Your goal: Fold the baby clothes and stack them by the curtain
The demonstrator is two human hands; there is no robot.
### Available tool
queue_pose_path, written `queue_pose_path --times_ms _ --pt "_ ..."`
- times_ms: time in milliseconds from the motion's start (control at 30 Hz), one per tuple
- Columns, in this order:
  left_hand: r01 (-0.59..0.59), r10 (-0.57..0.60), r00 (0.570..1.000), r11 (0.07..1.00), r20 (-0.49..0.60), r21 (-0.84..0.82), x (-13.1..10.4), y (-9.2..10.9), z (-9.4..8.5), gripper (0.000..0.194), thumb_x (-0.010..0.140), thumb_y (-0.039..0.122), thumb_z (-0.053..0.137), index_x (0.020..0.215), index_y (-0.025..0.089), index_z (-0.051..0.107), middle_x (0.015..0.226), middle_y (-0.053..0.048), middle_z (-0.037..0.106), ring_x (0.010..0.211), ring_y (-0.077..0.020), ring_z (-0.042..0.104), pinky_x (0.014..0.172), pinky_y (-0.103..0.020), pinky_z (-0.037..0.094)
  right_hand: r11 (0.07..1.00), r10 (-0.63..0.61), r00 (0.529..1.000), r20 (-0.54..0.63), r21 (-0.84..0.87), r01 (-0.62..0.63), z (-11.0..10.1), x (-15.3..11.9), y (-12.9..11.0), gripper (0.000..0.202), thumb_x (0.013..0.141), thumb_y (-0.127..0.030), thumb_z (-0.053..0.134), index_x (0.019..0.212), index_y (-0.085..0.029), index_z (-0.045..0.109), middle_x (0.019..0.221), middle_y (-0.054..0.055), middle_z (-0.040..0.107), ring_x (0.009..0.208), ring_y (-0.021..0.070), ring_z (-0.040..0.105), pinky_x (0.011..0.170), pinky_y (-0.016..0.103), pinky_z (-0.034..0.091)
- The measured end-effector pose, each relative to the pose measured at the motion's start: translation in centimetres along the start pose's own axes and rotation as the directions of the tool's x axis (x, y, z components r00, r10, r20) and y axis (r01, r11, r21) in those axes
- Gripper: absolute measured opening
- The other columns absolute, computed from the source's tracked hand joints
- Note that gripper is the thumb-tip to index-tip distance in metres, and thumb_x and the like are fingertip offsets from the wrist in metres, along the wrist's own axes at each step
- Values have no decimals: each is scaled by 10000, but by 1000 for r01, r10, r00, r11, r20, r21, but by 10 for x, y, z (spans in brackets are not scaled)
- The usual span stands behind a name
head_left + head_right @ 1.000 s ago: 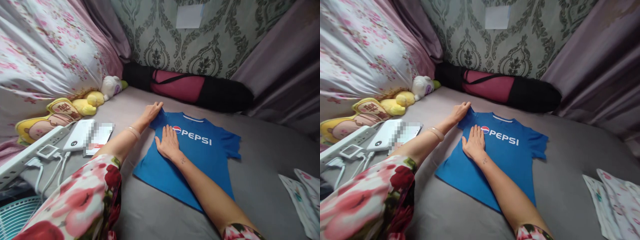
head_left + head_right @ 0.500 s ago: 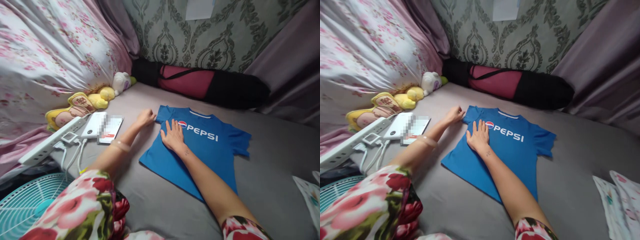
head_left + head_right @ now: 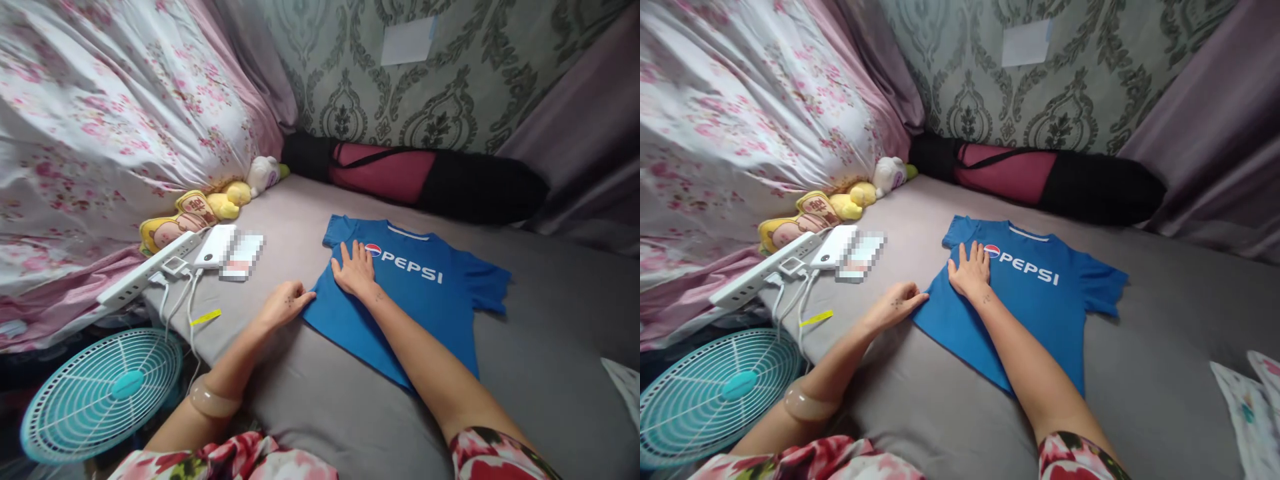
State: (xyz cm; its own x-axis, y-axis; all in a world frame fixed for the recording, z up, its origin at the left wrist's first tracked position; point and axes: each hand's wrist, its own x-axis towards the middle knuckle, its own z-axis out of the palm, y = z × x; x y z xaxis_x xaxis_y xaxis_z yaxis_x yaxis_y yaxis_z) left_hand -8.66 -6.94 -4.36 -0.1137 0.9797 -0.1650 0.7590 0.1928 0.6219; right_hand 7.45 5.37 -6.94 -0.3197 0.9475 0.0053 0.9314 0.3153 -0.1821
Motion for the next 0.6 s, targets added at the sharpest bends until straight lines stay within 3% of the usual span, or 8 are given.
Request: queue_pose_path --times_ms 133,333,600 --pt "26 -25 999 998 32 -53 -3 -11 -3 466 815 602 474 660 174 568 590 15 521 610 -145 489 550 -250 301 1000 -8 1000 -3 6 8 -4 -2 -2 646 974 -497 279 1526 -160 268 1587 179 203 1460 319 149 1155 444 95" --pt "187 -188 982 981 30 55 -18 -1 -11 364 815 485 475 614 184 519 575 11 516 597 -140 471 562 -254 298 1000 -11 999 -32 -5 11 -7 -4 -3 634 974 -483 302 1518 -158 292 1576 184 235 1456 318 172 1152 439 108" --pt "208 -208 978 976 1 64 -29 -9 -10 372 815 501 470 610 193 517 542 9 534 556 -143 498 533 -249 304 1000 -16 999 -45 -13 15 0 -3 1 652 977 -508 273 1521 -148 275 1590 167 204 1463 302 143 1156 456 89"
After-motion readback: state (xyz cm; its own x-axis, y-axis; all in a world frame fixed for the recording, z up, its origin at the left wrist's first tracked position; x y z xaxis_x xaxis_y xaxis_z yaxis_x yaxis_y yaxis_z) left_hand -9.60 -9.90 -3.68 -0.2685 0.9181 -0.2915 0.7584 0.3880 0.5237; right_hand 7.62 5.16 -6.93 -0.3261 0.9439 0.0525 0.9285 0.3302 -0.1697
